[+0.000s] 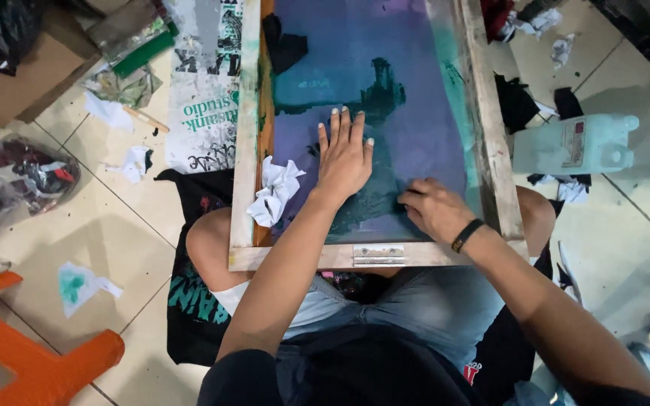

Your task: Cleaning ink and debris from a screen printing mesh using paper scraps and hands.

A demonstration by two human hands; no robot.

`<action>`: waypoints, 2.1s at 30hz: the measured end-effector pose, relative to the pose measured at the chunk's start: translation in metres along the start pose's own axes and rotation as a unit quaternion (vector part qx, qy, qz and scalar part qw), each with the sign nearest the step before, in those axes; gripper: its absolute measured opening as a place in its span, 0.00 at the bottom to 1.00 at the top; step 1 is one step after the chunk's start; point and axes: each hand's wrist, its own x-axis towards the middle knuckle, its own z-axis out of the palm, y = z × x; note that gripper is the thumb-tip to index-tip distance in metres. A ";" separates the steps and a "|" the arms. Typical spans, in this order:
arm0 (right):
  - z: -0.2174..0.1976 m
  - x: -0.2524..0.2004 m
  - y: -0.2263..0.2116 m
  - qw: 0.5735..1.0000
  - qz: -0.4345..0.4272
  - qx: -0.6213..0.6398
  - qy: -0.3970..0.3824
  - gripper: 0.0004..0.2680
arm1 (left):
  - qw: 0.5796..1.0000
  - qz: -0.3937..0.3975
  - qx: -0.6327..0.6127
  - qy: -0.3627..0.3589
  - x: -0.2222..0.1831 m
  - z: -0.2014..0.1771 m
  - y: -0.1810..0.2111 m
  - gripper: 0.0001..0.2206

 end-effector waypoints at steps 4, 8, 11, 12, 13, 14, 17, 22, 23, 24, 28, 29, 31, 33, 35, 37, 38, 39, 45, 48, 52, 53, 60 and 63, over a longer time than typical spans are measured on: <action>0.017 0.021 0.018 0.999 0.016 0.042 0.024 0.09 | 1.000 0.021 -0.003 0.008 0.004 -0.001 0.002 0.24; 0.023 0.086 0.053 0.995 0.001 0.085 0.055 0.08 | 1.000 0.005 -0.007 -0.021 0.000 -0.007 -0.001 0.24; 0.019 0.135 0.075 0.994 0.004 0.089 0.060 0.09 | 1.000 -0.006 -0.009 -0.006 0.000 -0.004 -0.005 0.24; 0.016 0.149 0.080 0.994 -0.005 0.089 0.056 0.09 | 1.000 -0.014 -0.006 0.006 0.000 -0.003 -0.007 0.24; 0.027 0.154 0.083 0.994 -0.006 0.092 0.053 0.09 | 1.000 -0.017 -0.006 0.004 0.001 -0.002 -0.008 0.24; 0.038 0.158 0.087 0.995 -0.017 0.073 0.065 0.09 | 1.000 -0.028 -0.005 -0.001 0.002 -0.001 -0.009 0.25; 0.045 0.131 0.074 0.996 -0.025 0.038 0.080 0.09 | 1.000 -0.028 -0.005 -0.002 0.001 -0.006 -0.007 0.25; 0.024 0.033 0.022 0.999 -0.011 0.002 0.032 0.10 | 0.999 -0.030 -0.037 -0.023 -0.003 -0.017 -0.002 0.24; 0.018 0.016 0.016 1.000 -0.011 0.020 0.011 0.10 | 0.999 -0.035 -0.037 -0.019 -0.003 -0.019 0.000 0.24; 0.012 0.000 0.009 0.999 -0.010 0.038 -0.010 0.10 | 0.998 -0.040 -0.036 -0.016 -0.003 -0.020 0.002 0.24; 0.006 0.003 0.016 0.998 -0.037 0.044 0.026 0.09 | 0.999 -0.015 -0.047 -0.002 0.000 -0.019 0.002 0.25; 0.003 0.011 0.021 0.998 -0.015 0.055 0.033 0.09 | 0.999 -0.018 -0.048 -0.004 0.001 -0.022 0.002 0.25; -0.003 0.039 0.034 0.997 0.005 0.068 0.039 0.08 | 0.998 -0.025 -0.049 -0.004 0.000 -0.025 0.002 0.25; -0.009 0.079 0.049 0.992 0.015 0.117 0.050 0.07 | 0.997 -0.028 -0.064 -0.022 0.000 -0.030 0.002 0.25; -0.015 0.112 0.056 0.989 0.019 0.139 0.044 0.07 | 0.997 -0.038 -0.067 -0.021 0.000 -0.029 0.000 0.25; -0.010 0.140 0.067 0.986 0.026 0.162 0.035 0.07 | 0.996 -0.048 -0.070 -0.023 0.001 -0.028 -0.002 0.25; -0.003 0.151 0.074 0.988 0.011 0.150 0.026 0.07 | 0.996 -0.052 -0.074 -0.026 0.002 -0.028 -0.004 0.26; 0.004 0.159 0.081 0.990 -0.003 0.139 0.016 0.07 | 0.995 -0.056 -0.079 -0.031 0.001 -0.026 -0.005 0.26; 0.002 0.130 0.065 0.995 0.008 0.103 -0.006 0.07 | 0.995 -0.055 -0.065 -0.044 0.000 -0.027 -0.003 0.25; 0.001 0.077 0.029 0.996 -0.031 0.087 0.017 0.09 | 0.994 -0.069 -0.076 -0.035 -0.002 -0.023 -0.007 0.26; 0.014 0.007 0.010 0.996 -0.025 0.087 0.005 0.09 | 0.994 -0.069 -0.075 -0.031 -0.007 -0.032 -0.006 0.27; 0.004 0.000 0.004 0.997 -0.033 0.061 0.028 0.08 | 0.994 -0.066 -0.077 -0.031 -0.006 -0.033 -0.006 0.27; 0.042 0.070 0.050 0.992 -0.023 0.018 0.124 0.07 | 0.996 -0.043 -0.048 -0.059 0.004 -0.022 0.000 0.26; 0.046 0.146 0.072 0.993 0.020 0.061 0.095 0.07 | 0.996 -0.006 -0.017 -0.083 0.003 -0.010 0.001 0.26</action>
